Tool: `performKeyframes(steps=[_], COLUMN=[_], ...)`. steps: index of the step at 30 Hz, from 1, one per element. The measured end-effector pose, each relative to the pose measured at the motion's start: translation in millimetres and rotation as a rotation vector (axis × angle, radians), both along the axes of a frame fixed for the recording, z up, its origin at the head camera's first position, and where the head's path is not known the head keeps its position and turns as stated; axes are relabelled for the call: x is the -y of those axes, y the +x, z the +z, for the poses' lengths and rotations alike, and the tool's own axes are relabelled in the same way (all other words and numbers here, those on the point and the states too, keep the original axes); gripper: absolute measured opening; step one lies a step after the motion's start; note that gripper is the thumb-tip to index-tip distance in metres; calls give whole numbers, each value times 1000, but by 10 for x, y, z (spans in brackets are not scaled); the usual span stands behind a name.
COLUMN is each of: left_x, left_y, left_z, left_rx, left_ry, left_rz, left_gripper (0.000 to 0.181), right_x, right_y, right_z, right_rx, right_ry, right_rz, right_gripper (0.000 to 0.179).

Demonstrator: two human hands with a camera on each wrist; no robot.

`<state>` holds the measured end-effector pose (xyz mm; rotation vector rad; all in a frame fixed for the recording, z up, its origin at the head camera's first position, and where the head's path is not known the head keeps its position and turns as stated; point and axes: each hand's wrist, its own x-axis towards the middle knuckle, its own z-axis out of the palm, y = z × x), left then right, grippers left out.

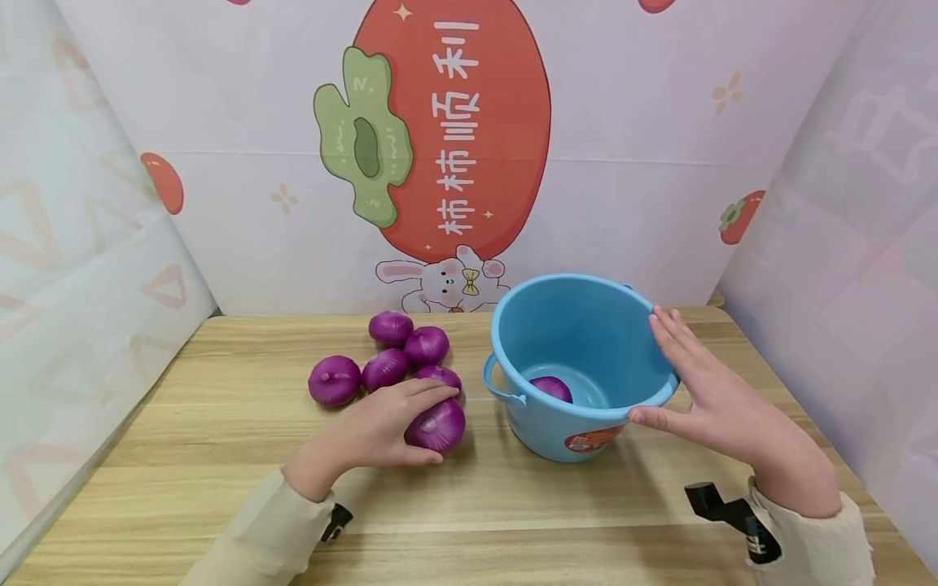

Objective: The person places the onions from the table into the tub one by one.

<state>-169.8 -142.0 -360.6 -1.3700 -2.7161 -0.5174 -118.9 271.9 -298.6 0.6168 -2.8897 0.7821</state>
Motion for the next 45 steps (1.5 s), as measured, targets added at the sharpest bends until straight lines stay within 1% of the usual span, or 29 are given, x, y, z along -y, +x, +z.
performKeyframes(steps=[4, 9, 16, 25, 32, 37, 45], left_x=[22, 52, 99, 134, 175, 192, 166], left_y=[9, 13, 12, 37, 30, 10, -15], left_z=[45, 89, 108, 166, 203, 259, 387], left_rx=[-19, -30, -45, -66, -71, -63, -81], left_ry=[-23, -22, -8, -38, -27, -35, -25], left_rz=[12, 19, 19, 17, 13, 9, 20], left_gripper=[76, 76, 75, 76, 76, 77, 76], right_x=[3, 6, 20, 46, 63, 63, 41], right_y=[-2, -3, -10, -9, -11, -10, -11], right_z=[1, 1, 3, 23, 25, 28, 24], right_rx=[1, 3, 11, 11, 19, 35, 31], right_ry=[3, 0, -18, 6, 10, 1, -5], right_rz=[-1, 2, 14, 3, -2, -3, -8], right_gripper=[114, 114, 114, 115, 115, 115, 115])
